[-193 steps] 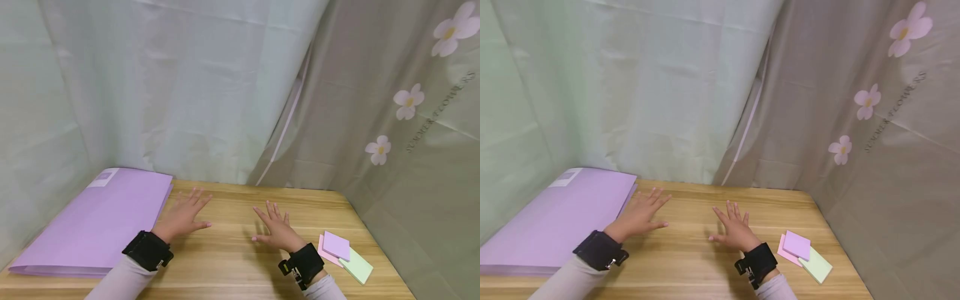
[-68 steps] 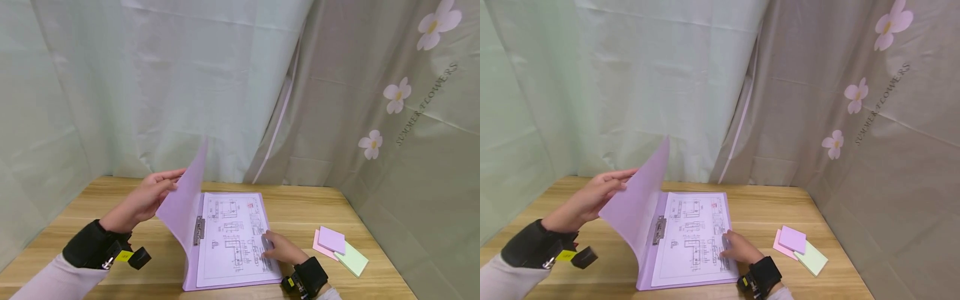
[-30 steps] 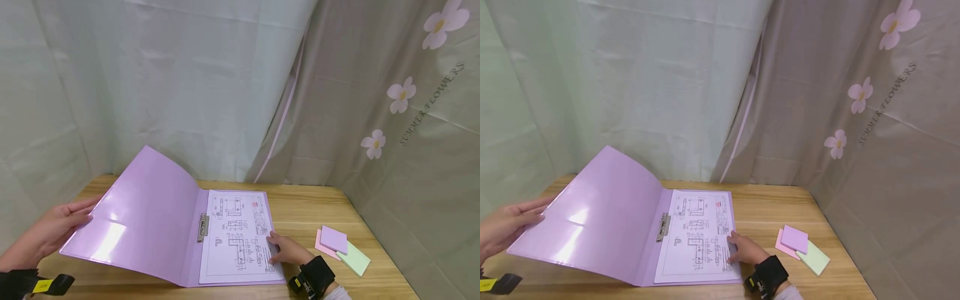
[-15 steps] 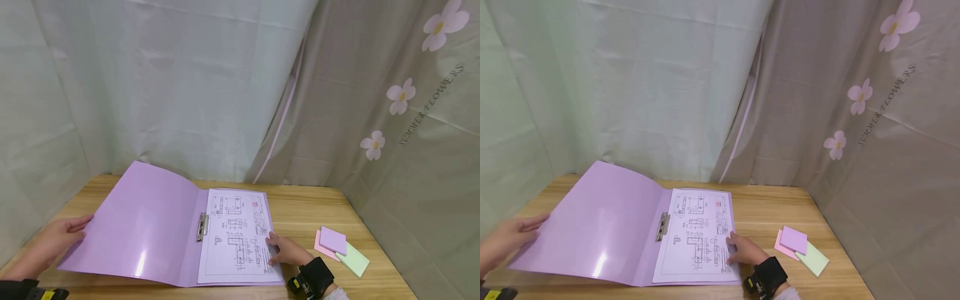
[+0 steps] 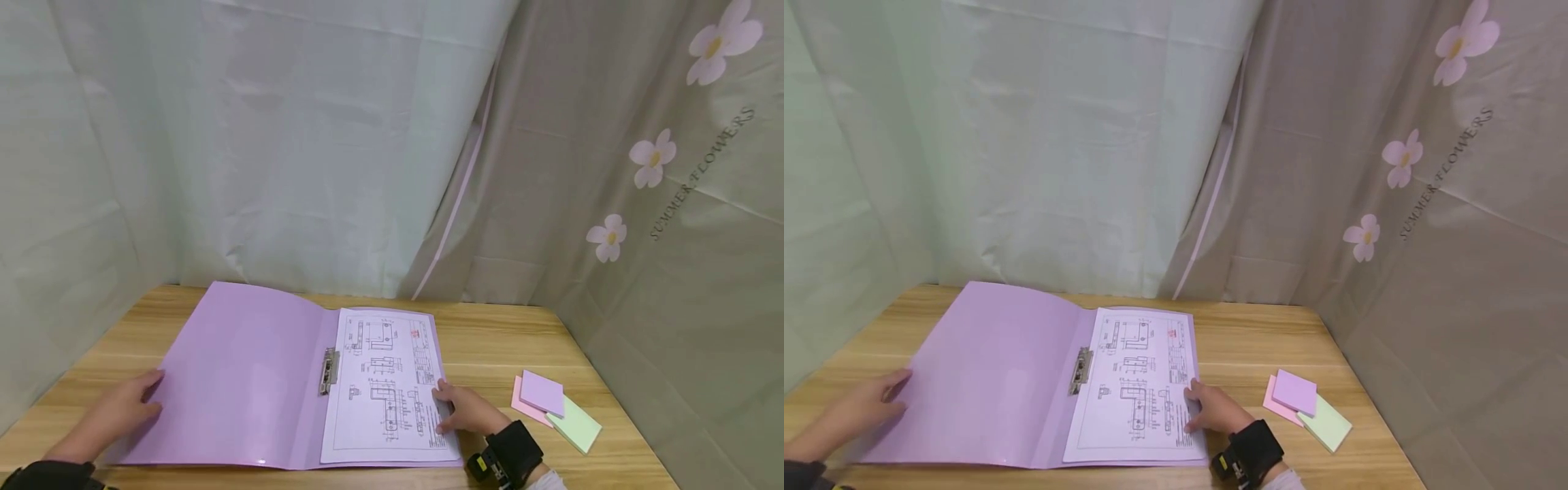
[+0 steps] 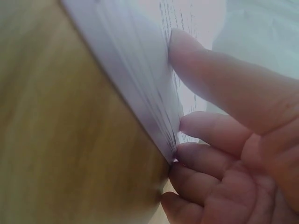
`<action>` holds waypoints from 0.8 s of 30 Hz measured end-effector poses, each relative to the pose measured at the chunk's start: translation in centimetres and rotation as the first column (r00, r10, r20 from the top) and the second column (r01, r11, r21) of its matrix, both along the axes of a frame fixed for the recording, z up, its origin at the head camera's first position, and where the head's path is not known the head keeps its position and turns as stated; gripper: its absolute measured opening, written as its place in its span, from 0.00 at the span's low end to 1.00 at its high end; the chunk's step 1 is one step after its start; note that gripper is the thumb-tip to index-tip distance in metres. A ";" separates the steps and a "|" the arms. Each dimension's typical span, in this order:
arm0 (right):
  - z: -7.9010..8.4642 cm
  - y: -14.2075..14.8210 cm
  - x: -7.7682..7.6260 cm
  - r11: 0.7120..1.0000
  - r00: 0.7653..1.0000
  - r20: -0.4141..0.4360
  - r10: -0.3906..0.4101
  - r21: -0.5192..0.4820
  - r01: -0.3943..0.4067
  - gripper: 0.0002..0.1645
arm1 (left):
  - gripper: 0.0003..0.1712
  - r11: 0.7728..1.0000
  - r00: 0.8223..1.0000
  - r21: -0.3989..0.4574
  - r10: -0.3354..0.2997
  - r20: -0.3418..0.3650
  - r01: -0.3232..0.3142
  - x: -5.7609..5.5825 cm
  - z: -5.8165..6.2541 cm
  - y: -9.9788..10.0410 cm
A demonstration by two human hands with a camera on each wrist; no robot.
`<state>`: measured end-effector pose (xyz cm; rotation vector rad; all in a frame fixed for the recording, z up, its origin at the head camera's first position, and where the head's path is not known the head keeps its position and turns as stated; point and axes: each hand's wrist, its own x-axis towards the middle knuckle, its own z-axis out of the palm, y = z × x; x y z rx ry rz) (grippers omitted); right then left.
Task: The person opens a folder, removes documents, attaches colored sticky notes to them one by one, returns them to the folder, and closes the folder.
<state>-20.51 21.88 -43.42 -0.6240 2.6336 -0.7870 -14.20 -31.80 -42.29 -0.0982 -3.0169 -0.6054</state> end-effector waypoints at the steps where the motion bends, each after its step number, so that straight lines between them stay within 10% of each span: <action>1: 0.0 0.0 0.0 1.000 1.000 -0.002 -0.001 0.001 0.001 0.42 | 0.31 1.000 1.000 -0.006 -0.003 0.000 0.003 -0.1 -0.1 0.3; 14: -0.4 0.2 -0.2 1.000 1.000 -0.008 -0.019 0.025 0.019 0.43 | 0.36 0.968 0.979 -0.165 -0.197 -0.046 0.188 -3.2 0.7 5.9; 24: -0.9 0.3 -0.3 1.000 1.000 -0.016 0.000 0.012 0.000 0.44 | 0.44 0.907 0.912 -0.095 -0.406 0.061 0.410 -8.4 1.4 11.5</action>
